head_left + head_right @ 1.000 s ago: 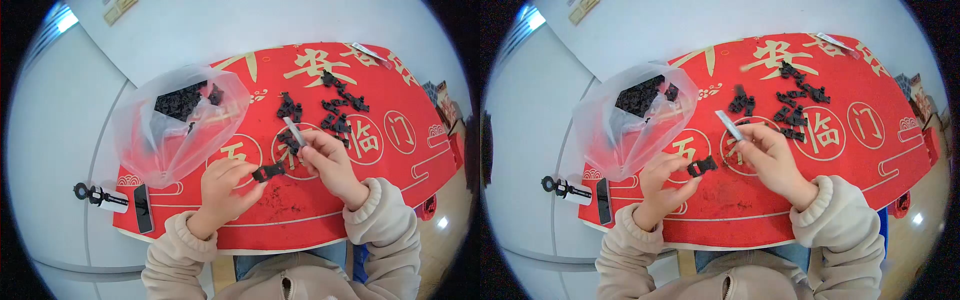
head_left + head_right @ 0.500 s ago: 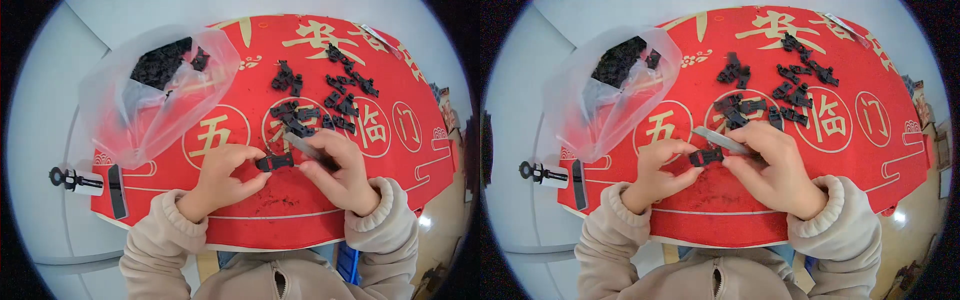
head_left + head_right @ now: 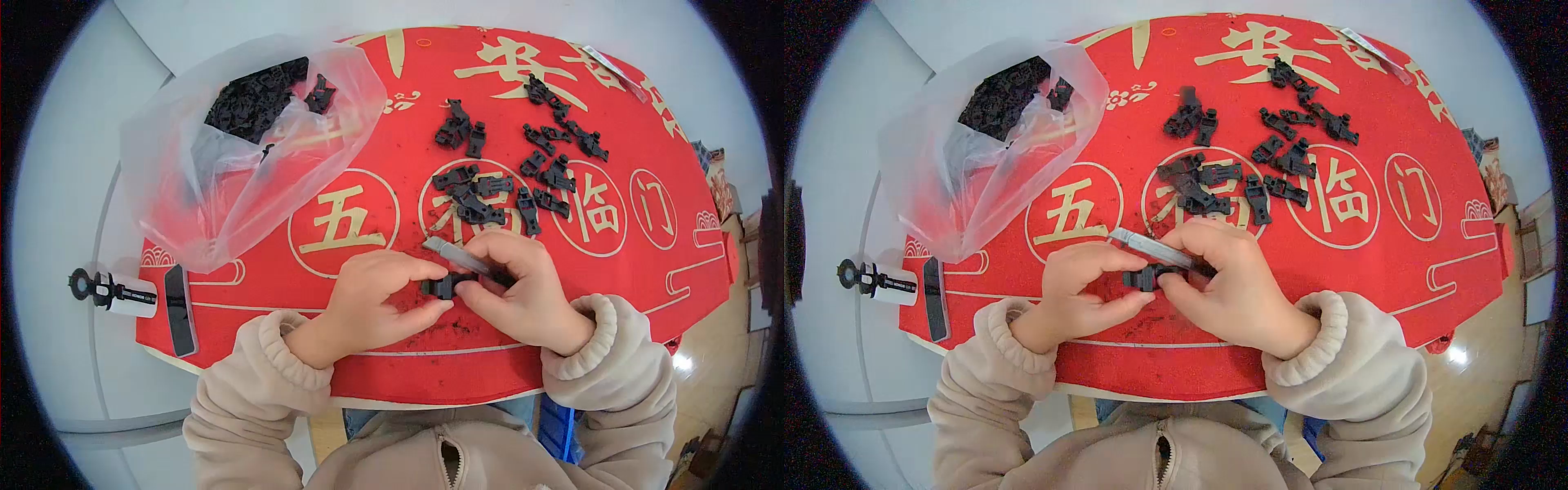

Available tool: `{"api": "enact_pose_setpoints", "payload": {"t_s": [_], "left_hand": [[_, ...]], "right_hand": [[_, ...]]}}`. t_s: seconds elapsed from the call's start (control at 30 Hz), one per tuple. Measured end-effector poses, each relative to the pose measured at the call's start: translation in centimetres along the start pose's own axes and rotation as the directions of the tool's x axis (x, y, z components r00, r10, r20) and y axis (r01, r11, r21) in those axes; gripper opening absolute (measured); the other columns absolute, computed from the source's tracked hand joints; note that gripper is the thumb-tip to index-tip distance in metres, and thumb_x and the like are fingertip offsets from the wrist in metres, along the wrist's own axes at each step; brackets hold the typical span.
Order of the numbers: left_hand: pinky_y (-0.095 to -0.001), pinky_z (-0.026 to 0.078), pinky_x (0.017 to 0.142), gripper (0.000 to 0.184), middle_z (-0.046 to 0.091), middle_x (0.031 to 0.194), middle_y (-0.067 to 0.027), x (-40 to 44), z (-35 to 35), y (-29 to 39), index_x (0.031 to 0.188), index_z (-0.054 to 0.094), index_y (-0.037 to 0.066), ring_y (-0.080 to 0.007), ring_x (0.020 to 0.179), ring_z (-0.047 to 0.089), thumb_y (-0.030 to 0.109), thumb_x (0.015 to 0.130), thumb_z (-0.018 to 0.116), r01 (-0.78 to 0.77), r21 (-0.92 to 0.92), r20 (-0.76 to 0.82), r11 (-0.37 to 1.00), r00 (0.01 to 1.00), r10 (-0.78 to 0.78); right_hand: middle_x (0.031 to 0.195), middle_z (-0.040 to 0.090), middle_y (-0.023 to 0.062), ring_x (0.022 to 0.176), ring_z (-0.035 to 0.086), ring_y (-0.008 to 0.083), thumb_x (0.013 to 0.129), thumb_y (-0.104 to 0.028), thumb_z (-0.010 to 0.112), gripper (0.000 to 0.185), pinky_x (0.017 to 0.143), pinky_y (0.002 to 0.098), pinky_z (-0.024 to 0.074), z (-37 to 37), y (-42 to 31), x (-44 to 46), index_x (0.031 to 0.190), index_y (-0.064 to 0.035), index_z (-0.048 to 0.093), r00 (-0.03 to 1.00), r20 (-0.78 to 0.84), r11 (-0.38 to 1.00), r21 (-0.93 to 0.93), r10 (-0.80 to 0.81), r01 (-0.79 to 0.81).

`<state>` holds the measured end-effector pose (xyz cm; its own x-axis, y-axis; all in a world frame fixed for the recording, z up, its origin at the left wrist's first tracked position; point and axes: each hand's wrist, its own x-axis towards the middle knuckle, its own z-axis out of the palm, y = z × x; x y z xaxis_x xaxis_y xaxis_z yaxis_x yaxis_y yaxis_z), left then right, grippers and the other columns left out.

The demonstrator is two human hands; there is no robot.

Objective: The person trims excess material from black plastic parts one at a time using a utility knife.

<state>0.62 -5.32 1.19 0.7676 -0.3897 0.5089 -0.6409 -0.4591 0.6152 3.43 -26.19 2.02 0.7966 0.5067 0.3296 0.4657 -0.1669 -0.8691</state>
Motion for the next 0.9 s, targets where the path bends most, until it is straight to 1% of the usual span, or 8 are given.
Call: {"api": "enact_pose_setpoints", "payload": {"t_s": [0.13, 0.23, 0.33, 0.53, 0.67, 0.73, 0.8, 0.9], "left_hand": [[-0.0310, 0.052, 0.066, 0.032, 0.071, 0.088, -0.0110, -0.3, 0.4, -0.3, 0.097, 0.069, 0.004, -0.0239, 0.076, 0.068, 0.012, 0.069, 0.081, 0.055, -0.129, 0.037, 0.990, 0.998, -0.050], [-0.0299, 0.053, 0.069, 0.033, 0.071, 0.090, -0.0116, -0.5, 0.9, -0.5, 0.099, 0.070, 0.002, -0.0236, 0.079, 0.069, 0.010, 0.069, 0.082, 0.160, -0.327, 0.054, 0.931, 0.987, -0.151], [-0.0298, 0.053, 0.071, 0.033, 0.071, 0.091, -0.0119, -0.3, 0.6, -0.6, 0.099, 0.070, 0.001, -0.0239, 0.081, 0.070, 0.009, 0.069, 0.082, 0.064, -0.263, 0.062, 0.963, 0.997, -0.049], [-0.0304, 0.053, 0.070, 0.032, 0.071, 0.090, -0.0118, -0.3, 0.8, -0.6, 0.099, 0.071, 0.003, -0.0243, 0.080, 0.069, 0.009, 0.070, 0.081, 0.058, -0.296, 0.087, 0.953, 0.996, -0.033], [-0.0282, 0.052, 0.071, 0.030, 0.071, 0.086, -0.0091, -0.4, 1.0, -0.1, 0.100, 0.070, 0.002, -0.0178, 0.078, 0.068, 0.006, 0.071, 0.080, 0.120, -0.264, 0.106, 0.957, 0.990, -0.095], [-0.0276, 0.052, 0.074, 0.032, 0.070, 0.089, -0.0085, -0.5, 0.4, -0.2, 0.102, 0.068, 0.000, -0.0143, 0.083, 0.067, 0.002, 0.072, 0.080, 0.244, -0.318, 0.146, 0.916, 0.968, -0.207], [-0.0272, 0.052, 0.076, 0.033, 0.069, 0.094, -0.0080, -0.8, 0.7, -0.9, 0.107, 0.065, -0.002, -0.0135, 0.086, 0.065, -0.003, 0.076, 0.075, 0.315, -0.569, 0.149, 0.760, 0.948, -0.281], [-0.0265, 0.051, 0.080, 0.034, 0.066, 0.102, -0.0082, -1.1, 1.2, -2.1, 0.114, 0.058, -0.004, -0.0128, 0.091, 0.063, -0.009, 0.081, 0.067, 0.295, -0.775, 0.158, 0.559, 0.947, -0.280]], "right_hand": [[0.070, 0.057, 0.0091, 0.065, 0.055, 0.0205, 0.072, 0.001, 0.066, 0.015, 0.060, 0.0324, 0.0427, 0.2, 0.3, 0.0, 0.086, 0.0008, 0.064, 0.999, 0.023, 0.997, 0.059, 0.045, -0.047], [0.069, 0.058, 0.0094, 0.065, 0.055, 0.0177, 0.071, 0.001, 0.065, 0.014, 0.058, 0.0306, 0.0428, 0.2, 0.7, -0.1, 0.085, 0.0011, 0.064, 1.000, -0.006, 0.998, 0.061, 0.003, -0.002], [0.069, 0.059, 0.0085, 0.063, 0.054, 0.0137, 0.071, 0.001, 0.063, 0.013, 0.055, 0.0287, 0.0423, 0.2, 0.8, -0.1, 0.084, 0.0019, 0.064, 0.998, 0.020, 0.991, 0.115, 0.067, -0.069], [0.072, 0.063, 0.0070, 0.064, 0.057, 0.0105, 0.073, 0.001, 0.062, 0.013, 0.056, 0.0262, 0.0441, -0.3, 0.0, -0.2, 0.085, 0.0027, 0.065, 0.986, 0.085, 0.986, 0.083, 0.140, -0.147], [0.077, 0.066, 0.0064, 0.068, 0.059, 0.0091, 0.075, 0.003, 0.062, 0.012, 0.059, 0.0249, 0.0461, -0.2, 0.3, -0.3, 0.086, 0.0020, 0.066, 0.990, 0.007, 0.986, 0.094, 0.138, -0.138], [0.080, 0.067, 0.0053, 0.070, 0.060, 0.0082, 0.077, 0.004, 0.060, 0.012, 0.062, 0.0241, 0.0469, -0.4, 0.1, -0.3, 0.088, 0.0017, 0.065, 0.987, -0.032, 0.987, 0.051, 0.155, -0.153], [0.083, 0.067, 0.0039, 0.073, 0.060, 0.0072, 0.080, 0.005, 0.059, 0.013, 0.064, 0.0229, 0.0469, -0.4, 0.5, -0.1, 0.092, 0.0014, 0.065, 0.982, -0.114, 0.982, 0.132, 0.150, -0.135], [0.086, 0.066, 0.0019, 0.077, 0.059, 0.0054, 0.084, 0.006, 0.059, 0.013, 0.067, 0.0205, 0.0461, -0.8, 1.1, 0.0, 0.096, 0.0012, 0.063, 0.971, -0.190, 0.983, 0.144, 0.145, -0.118]]}}
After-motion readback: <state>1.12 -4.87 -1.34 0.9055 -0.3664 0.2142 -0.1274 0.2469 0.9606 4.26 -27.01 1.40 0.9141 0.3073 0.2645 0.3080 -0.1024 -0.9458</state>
